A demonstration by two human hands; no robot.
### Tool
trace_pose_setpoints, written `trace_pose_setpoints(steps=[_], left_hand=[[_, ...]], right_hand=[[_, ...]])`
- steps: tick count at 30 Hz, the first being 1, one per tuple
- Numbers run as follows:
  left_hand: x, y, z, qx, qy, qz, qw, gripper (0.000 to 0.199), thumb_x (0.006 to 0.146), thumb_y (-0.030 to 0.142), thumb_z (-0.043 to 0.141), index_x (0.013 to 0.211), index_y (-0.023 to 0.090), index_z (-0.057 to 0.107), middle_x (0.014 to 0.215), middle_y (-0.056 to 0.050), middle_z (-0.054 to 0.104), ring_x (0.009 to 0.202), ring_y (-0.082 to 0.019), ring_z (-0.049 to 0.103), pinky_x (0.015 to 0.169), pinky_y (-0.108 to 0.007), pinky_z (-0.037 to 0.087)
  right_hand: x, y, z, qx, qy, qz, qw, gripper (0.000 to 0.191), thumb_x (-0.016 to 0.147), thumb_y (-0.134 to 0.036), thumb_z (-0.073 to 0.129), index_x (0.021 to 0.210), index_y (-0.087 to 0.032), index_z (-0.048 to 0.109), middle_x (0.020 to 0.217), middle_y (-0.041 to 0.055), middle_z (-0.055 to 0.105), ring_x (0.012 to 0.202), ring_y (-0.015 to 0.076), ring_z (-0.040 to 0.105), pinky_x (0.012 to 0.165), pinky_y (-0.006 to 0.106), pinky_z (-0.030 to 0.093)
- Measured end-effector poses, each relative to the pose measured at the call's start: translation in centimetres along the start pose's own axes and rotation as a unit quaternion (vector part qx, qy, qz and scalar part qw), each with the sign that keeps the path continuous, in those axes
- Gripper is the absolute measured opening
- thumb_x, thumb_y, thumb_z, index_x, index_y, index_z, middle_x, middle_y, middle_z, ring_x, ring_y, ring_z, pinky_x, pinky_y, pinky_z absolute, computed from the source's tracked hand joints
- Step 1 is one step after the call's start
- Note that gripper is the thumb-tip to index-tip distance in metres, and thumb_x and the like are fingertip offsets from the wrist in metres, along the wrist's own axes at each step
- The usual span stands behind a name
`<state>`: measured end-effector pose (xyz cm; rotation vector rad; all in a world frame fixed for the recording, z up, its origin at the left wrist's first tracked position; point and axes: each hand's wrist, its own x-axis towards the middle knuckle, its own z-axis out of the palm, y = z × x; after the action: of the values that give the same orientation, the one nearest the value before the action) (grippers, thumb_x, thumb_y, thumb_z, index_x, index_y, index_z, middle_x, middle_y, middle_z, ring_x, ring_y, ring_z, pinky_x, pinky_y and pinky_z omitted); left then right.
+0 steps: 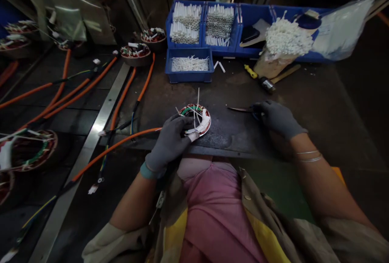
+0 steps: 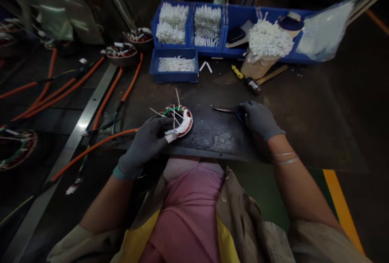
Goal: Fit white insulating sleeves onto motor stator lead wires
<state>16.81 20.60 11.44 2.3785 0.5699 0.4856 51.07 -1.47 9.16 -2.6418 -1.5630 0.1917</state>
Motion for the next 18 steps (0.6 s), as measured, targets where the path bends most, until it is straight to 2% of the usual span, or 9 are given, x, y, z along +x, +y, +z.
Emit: trace_pose_setpoints(steps=[5,8,10,13,15,17,18], left_hand=[[0.4,0.1,-0.4,0.010,-0.016,-0.009,1.000,0.031,0.091,0.040,0.074,0.114,0.021,0.077,0.110,-0.006,0.079,0.102,-0.026,0.072,0.094,-0.039,0.056],[0.8,0.9,-0.3,0.043,-0.004,-0.021,0.999,0.032,0.093,0.043,0.071,0.115,0.021,0.078,0.107,-0.007,0.079,0.102,-0.027,0.072,0.095,-0.041,0.055],[1.4,1.7,0.2,0.074,0.014,-0.046,0.996,0.035,0.095,0.045,0.068,0.118,0.021,0.077,0.107,-0.008,0.079,0.105,-0.030,0.071,0.097,-0.043,0.054],[2.7,2.9,1.4,0.095,0.040,-0.087,0.991,0.032,0.097,0.045,0.065,0.114,0.021,0.078,0.105,-0.009,0.080,0.103,-0.030,0.073,0.101,-0.046,0.051],[3.3,3.3,2.1,0.082,0.048,-0.099,0.991,0.025,0.098,0.041,0.065,0.105,0.023,0.080,0.100,-0.006,0.081,0.097,-0.028,0.074,0.101,-0.046,0.050],[3.4,3.2,2.5,0.063,0.052,-0.092,0.992,0.021,0.098,0.037,0.063,0.099,0.024,0.080,0.096,-0.004,0.081,0.096,-0.026,0.074,0.099,-0.043,0.051],[3.3,3.1,2.6,0.057,0.054,-0.086,0.993,0.022,0.099,0.036,0.062,0.097,0.023,0.079,0.096,-0.004,0.081,0.096,-0.026,0.074,0.098,-0.042,0.051]], right_hand=[[-0.8,-1.9,0.3,-0.012,-0.004,-0.033,0.999,0.042,0.093,-0.013,0.051,0.129,-0.018,0.072,0.124,0.0157,0.072,0.105,0.0301,0.067,0.090,0.039,0.051],[-1.2,-2.2,0.4,-0.022,0.002,-0.002,1.000,0.028,0.093,-0.025,0.058,0.114,-0.017,0.073,0.110,0.0169,0.073,0.095,0.0312,0.067,0.078,0.038,0.049],[-1.4,-2.5,0.8,0.002,0.015,0.026,1.000,0.027,0.090,-0.037,0.064,0.107,-0.017,0.070,0.102,0.0159,0.072,0.088,0.0303,0.067,0.072,0.036,0.046],[-1.8,-4.1,1.5,0.084,0.058,0.064,0.993,0.029,0.088,-0.045,0.066,0.102,-0.020,0.065,0.093,0.0105,0.072,0.077,0.0255,0.065,0.065,0.033,0.041],[-1.7,-6.0,1.8,0.162,0.081,0.057,0.982,0.035,0.087,-0.055,0.068,0.092,-0.021,0.062,0.083,0.0062,0.069,0.071,0.0229,0.062,0.062,0.032,0.039],[-1.1,-8.3,1.9,0.280,0.112,0.034,0.953,0.045,0.086,-0.066,0.068,0.083,-0.023,0.058,0.076,0.0029,0.065,0.068,0.0214,0.060,0.062,0.032,0.041],[-0.6,-9.6,2.0,0.351,0.136,0.028,0.926,0.047,0.088,-0.070,0.065,0.082,-0.023,0.058,0.075,0.0025,0.065,0.069,0.0212,0.060,0.063,0.032,0.044]])
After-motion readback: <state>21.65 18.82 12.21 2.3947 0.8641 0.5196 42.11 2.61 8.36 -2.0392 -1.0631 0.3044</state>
